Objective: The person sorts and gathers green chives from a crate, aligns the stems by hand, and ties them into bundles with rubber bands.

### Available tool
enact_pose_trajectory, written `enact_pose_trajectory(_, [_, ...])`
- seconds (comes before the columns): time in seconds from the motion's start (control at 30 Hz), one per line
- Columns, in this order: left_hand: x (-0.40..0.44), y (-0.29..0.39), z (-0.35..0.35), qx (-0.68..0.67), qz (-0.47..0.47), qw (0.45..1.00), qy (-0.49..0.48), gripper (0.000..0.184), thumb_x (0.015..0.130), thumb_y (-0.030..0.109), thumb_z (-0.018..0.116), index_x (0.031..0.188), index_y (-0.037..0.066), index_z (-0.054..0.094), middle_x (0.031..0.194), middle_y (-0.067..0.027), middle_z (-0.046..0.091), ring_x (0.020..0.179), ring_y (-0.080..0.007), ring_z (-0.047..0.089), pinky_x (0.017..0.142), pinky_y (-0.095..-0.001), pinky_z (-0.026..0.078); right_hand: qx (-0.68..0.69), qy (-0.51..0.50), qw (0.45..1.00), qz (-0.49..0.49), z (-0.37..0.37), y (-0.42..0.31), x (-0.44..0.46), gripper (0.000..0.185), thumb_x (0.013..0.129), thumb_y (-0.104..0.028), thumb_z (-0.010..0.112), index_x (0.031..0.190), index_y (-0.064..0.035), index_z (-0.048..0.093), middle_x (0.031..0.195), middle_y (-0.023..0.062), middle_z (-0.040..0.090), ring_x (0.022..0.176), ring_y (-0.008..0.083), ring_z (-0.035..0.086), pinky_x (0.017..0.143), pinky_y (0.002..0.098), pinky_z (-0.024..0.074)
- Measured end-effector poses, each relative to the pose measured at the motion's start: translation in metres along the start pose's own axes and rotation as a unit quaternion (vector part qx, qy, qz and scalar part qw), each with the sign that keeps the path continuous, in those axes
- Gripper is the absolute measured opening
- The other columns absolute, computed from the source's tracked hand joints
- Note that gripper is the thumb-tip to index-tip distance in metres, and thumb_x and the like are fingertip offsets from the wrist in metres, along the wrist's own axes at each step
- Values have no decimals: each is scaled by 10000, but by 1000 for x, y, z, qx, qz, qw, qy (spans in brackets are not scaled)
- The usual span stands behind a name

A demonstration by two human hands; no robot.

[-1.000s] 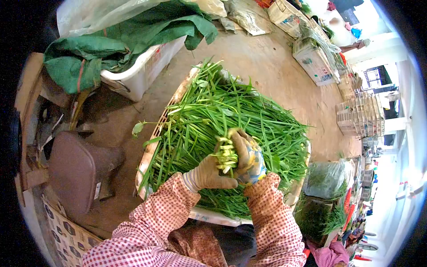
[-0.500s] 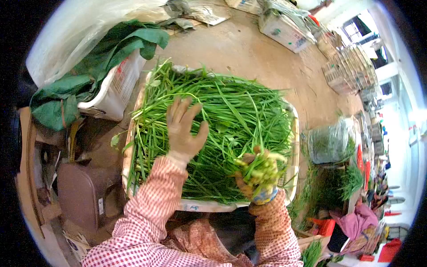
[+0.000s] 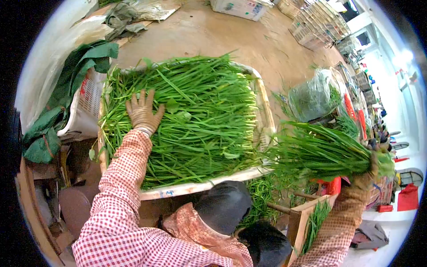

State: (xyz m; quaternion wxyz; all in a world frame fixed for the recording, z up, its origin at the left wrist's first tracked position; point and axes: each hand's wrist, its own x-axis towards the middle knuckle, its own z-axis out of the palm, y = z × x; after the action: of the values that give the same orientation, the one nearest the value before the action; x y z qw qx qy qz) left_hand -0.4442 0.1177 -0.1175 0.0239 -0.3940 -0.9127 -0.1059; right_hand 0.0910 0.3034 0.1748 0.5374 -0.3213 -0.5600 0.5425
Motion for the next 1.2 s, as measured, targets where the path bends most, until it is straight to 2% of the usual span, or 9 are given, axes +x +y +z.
enact_pose_trajectory(0.23, [22,12,-41,30,-27,980,-195,717,881,522,505,1476,256,206,1544,-80,186,1413,-337,163,1129,-526,117,-294,207,929,-83,-111,55,-60,381,797,-96,686,1151,-46,554,1093,91,606,969,218,596,839,382,519])
enact_pose_trajectory(0.33, [-13,41,-87,14,150,983,106,631,801,249,675,1366,154,411,1436,-134,376,1287,-287,396,1066,-497,282,-137,197,966,-95,-108,78,-63,463,754,-53,736,1169,-52,530,1055,89,612,911,193,606,791,335,535])
enact_pose_trajectory(0.47, [-133,146,-163,-444,386,797,-135,251,745,83,712,979,31,638,982,-111,648,934,-223,610,880,-333,471,148,90,981,-92,-119,77,-69,618,764,-14,725,1292,-97,415,1059,95,606,884,190,619,796,364,553])
enact_pose_trajectory(0.63, [-251,262,-137,-631,131,232,-729,855,798,562,640,1404,43,331,1379,-146,445,1253,-261,436,1056,-442,333,-157,148,932,-291,-8,34,-125,663,783,5,697,1341,-111,358,1060,91,593,955,211,602,816,404,539])
enact_pose_trajectory(0.77, [-294,296,-145,-723,-39,13,-690,1024,683,847,427,1349,69,409,1265,-194,525,1149,-281,516,958,-474,420,-90,38,972,-215,22,141,-205,497,861,-248,637,1310,-166,439,1096,71,591,1066,238,552,928,502,446])
enact_pose_trajectory(0.83, [-293,296,-119,-601,-36,-373,-706,815,775,683,550,1257,32,458,1064,-93,574,934,-197,573,784,-406,512,-219,-124,896,-366,30,123,-227,406,869,-343,623,1235,-190,534,1133,64,582,1099,242,526,979,510,411])
enact_pose_trajectory(0.87, [-298,294,-113,-534,-61,-478,-695,711,795,591,627,1197,19,492,989,-48,558,844,-153,570,718,-362,533,-426,-228,707,-516,38,85,-236,362,862,-346,628,1183,-182,588,1158,58,573,1105,237,519,983,492,416])
enact_pose_trajectory(0.97, [-282,254,-98,-642,-226,-4,-732,475,868,321,655,1174,-5,494,837,-18,549,611,-76,524,544,-224,497,-384,-283,745,-465,38,92,-257,418,795,-307,647,1176,-144,598,1150,83,569,1097,271,525,980,476,419])
enact_pose_trajectory(1.2, [-286,263,-117,-665,-46,211,-715,556,791,133,622,1290,-40,447,1099,-187,611,836,-214,634,776,-322,542,-273,-438,825,-231,27,38,-278,568,667,-142,678,1221,-68,577,1177,147,556,1134,368,506,982,467,420])
